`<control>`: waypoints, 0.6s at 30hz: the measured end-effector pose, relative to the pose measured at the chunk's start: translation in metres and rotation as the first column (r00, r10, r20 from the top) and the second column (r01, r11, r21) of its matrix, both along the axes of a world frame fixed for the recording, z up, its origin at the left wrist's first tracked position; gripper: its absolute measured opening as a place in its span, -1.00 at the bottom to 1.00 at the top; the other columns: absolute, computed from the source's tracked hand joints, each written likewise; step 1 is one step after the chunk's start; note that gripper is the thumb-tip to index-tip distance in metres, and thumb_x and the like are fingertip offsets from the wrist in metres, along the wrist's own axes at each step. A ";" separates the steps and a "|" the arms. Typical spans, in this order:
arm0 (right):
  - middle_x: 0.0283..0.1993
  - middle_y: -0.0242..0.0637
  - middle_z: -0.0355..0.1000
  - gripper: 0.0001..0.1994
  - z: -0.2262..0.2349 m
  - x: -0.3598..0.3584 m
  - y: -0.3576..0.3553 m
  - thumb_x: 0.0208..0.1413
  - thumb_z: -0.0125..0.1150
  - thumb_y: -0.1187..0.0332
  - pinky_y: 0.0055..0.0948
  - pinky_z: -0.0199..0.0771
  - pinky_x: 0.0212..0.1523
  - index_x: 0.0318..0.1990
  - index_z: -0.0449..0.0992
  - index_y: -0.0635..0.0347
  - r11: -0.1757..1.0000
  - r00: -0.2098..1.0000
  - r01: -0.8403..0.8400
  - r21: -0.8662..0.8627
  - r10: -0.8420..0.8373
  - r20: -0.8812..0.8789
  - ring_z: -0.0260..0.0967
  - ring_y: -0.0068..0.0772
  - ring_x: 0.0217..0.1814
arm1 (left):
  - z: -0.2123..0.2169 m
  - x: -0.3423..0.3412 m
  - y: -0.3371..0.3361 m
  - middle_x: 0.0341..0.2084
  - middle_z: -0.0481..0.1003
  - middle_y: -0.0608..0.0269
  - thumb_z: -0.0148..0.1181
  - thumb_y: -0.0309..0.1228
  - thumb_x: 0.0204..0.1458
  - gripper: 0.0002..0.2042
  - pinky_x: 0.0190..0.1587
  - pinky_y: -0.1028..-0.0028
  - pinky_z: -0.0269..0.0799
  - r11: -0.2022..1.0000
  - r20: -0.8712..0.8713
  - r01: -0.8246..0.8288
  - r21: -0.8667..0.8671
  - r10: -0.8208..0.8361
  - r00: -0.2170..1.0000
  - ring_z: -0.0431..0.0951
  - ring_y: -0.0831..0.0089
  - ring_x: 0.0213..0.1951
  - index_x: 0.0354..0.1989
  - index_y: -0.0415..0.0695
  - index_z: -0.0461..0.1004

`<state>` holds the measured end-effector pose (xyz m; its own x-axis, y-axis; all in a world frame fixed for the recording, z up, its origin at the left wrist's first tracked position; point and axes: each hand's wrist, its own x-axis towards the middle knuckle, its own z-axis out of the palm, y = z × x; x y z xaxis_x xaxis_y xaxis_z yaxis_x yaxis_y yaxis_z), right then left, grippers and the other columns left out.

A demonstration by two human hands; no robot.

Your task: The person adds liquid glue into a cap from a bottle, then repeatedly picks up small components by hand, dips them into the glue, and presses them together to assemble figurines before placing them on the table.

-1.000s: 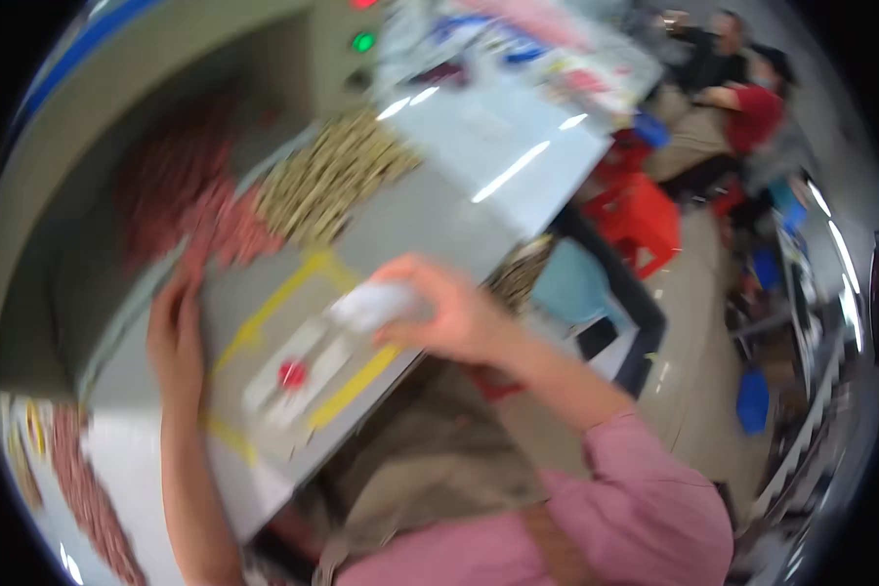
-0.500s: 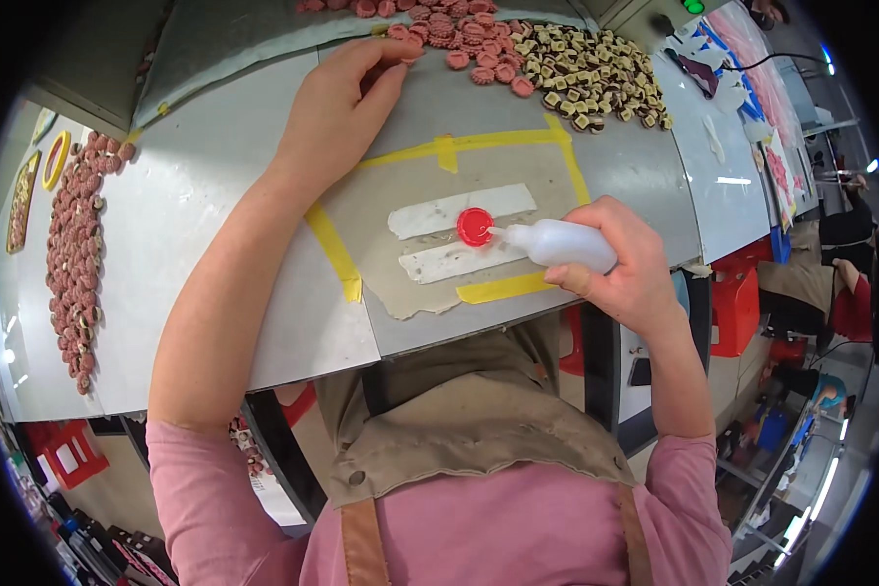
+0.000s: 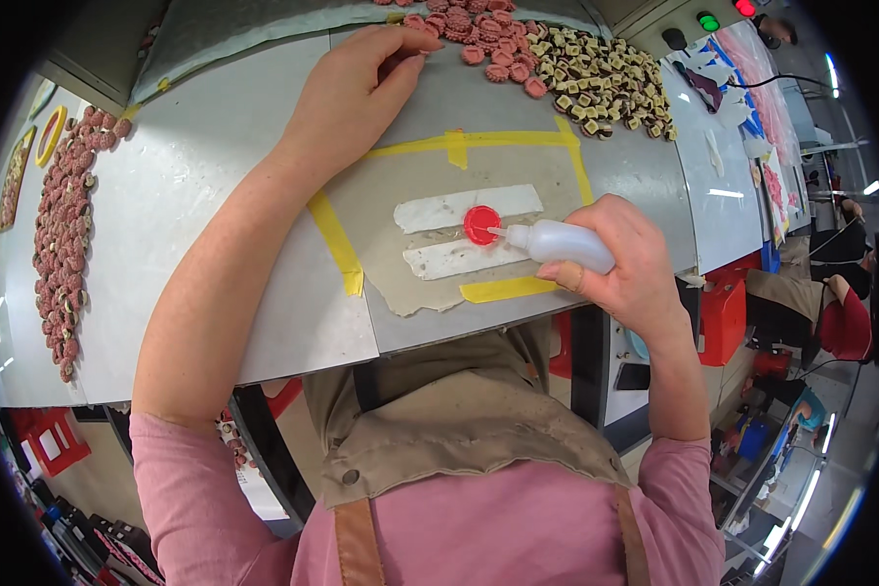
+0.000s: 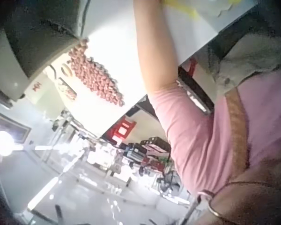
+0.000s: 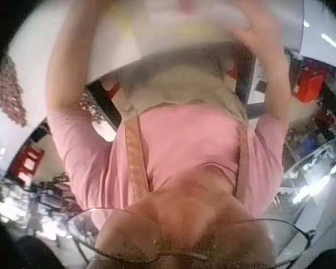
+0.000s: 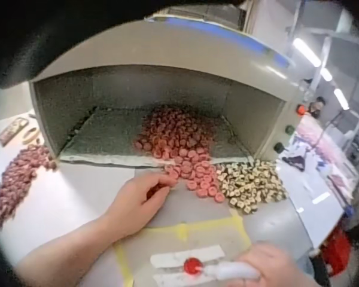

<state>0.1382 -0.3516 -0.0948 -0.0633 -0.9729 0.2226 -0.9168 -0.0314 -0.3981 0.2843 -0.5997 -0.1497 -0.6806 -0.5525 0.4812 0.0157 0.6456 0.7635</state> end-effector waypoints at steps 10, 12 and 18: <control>-0.38 -0.23 0.41 -0.60 -0.003 -0.004 0.008 -0.20 0.48 0.15 -0.38 0.37 -0.32 -0.30 0.47 0.22 0.989 0.974 0.142 0.027 -0.145 0.176 0.39 -0.24 -0.34 | 0.005 0.002 -0.003 -0.20 0.48 0.14 0.05 -0.49 0.12 -0.81 -0.14 0.51 0.37 0.999 -0.012 0.037 -0.007 -0.037 0.999 0.49 0.37 -0.24 -0.12 -0.23 0.47; -0.26 -0.27 0.45 -0.59 -0.001 -0.006 0.011 -0.11 0.44 0.18 -0.42 0.41 -0.19 -0.20 0.45 0.22 0.975 0.878 0.165 0.149 -0.214 0.428 0.42 -0.36 -0.21 | 0.011 0.009 -0.002 -0.19 0.48 0.15 0.04 -0.52 0.12 -0.82 -0.12 0.52 0.35 1.000 0.072 0.002 0.011 -0.003 0.997 0.48 0.40 -0.20 -0.12 -0.24 0.47; -0.12 -0.28 0.41 -0.54 -0.018 -0.065 0.027 0.02 0.33 0.26 -0.50 0.36 0.00 -0.01 0.32 0.31 0.893 0.636 0.447 -0.055 -0.275 0.721 0.35 -0.47 -0.04 | 0.014 0.003 0.002 -0.17 0.46 0.17 0.02 -0.53 0.15 -0.82 -0.08 0.55 0.33 1.000 0.085 0.000 -0.025 0.002 0.996 0.46 0.43 -0.17 -0.11 -0.22 0.47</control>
<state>0.0733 -0.3247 -0.1128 -0.6153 -0.7716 0.1613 -0.3473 0.0817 -0.9342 0.2877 -0.5976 -0.1360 -0.7193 -0.5418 0.4349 -0.0495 0.6644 0.7458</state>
